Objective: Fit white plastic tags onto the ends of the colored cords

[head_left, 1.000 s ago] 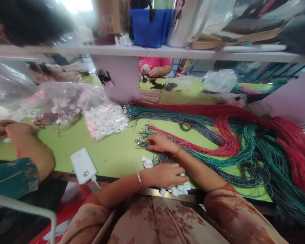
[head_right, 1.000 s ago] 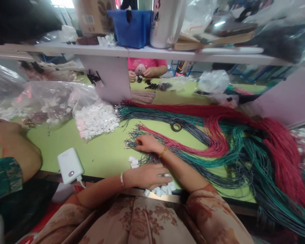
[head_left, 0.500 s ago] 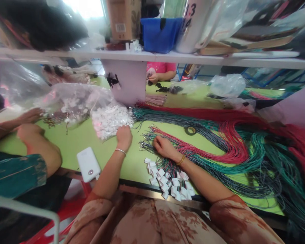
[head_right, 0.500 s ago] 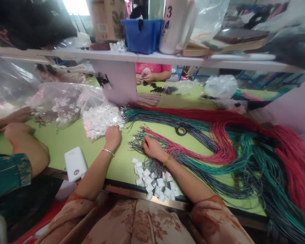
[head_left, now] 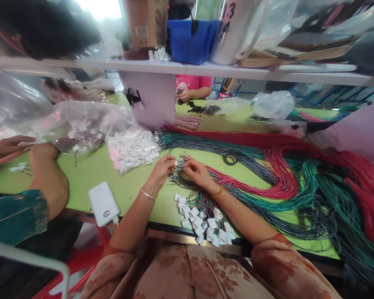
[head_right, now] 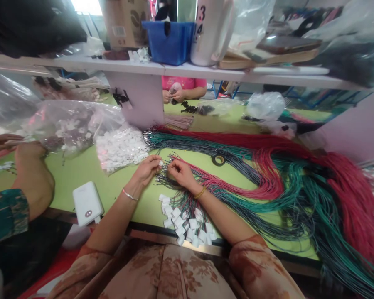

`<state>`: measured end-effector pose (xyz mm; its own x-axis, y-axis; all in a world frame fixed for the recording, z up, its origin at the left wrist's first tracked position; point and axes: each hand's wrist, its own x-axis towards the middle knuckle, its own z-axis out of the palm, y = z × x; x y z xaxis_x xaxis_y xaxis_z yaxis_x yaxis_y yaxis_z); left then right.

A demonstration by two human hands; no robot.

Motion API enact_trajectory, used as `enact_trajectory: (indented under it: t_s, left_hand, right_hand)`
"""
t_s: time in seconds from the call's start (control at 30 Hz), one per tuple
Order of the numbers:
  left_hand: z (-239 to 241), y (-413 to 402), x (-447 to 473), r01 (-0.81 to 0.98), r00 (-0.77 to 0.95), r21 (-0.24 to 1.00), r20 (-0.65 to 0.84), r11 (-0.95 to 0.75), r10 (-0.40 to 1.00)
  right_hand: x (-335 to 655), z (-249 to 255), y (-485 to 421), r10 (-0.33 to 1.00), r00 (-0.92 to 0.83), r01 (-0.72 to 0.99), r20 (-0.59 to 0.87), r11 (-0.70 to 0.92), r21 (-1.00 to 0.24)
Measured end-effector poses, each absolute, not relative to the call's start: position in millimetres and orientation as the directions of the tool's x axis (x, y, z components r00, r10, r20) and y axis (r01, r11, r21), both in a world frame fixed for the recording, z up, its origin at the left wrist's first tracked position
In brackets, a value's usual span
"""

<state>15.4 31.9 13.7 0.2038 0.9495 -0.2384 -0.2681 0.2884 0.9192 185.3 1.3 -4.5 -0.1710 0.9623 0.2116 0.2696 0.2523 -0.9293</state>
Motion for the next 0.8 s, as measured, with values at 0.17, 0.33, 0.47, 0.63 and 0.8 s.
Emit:
enact_trajectory:
  t_s: [0.17, 0.33, 0.47, 0.63, 0.8]
  left_hand:
    - [8.3, 23.8, 21.1, -0.413, 0.282, 0.831, -0.272, 0.372, 0.92]
    - [8.5, 21.8, 21.0, -0.39, 0.336, 0.844, -0.24, 0.367, 0.911]
    - [6.9, 18.7, 23.4, -0.344, 0.318, 0.881, -0.217, 0.326, 0.923]
    - [-0.3, 16.2, 28.4, -0.266, 0.236, 0.934, -0.177, 0.238, 0.956]
    - [-2.9, 14.9, 33.2, -0.256, 0.189, 0.939, -0.183, 0.229, 0.965]
  right_hand:
    - [184.8, -5.1, 0.4, 0.971, -0.148, 0.283, 0.186, 0.222, -0.933]
    - [183.6, -6.9, 2.1, 0.98, -0.123, 0.339, 0.158, 0.191, -0.921]
    - [182.4, -10.5, 3.9, 0.981, -0.143, 0.34, 0.133, 0.175, -0.924]
    - [181.5, -13.1, 2.2, 0.978, -0.134, 0.379, 0.157, 0.197, -0.904]
    - [183.2, -12.6, -2.1, 0.953, -0.202, 0.429, 0.225, 0.292, -0.855]
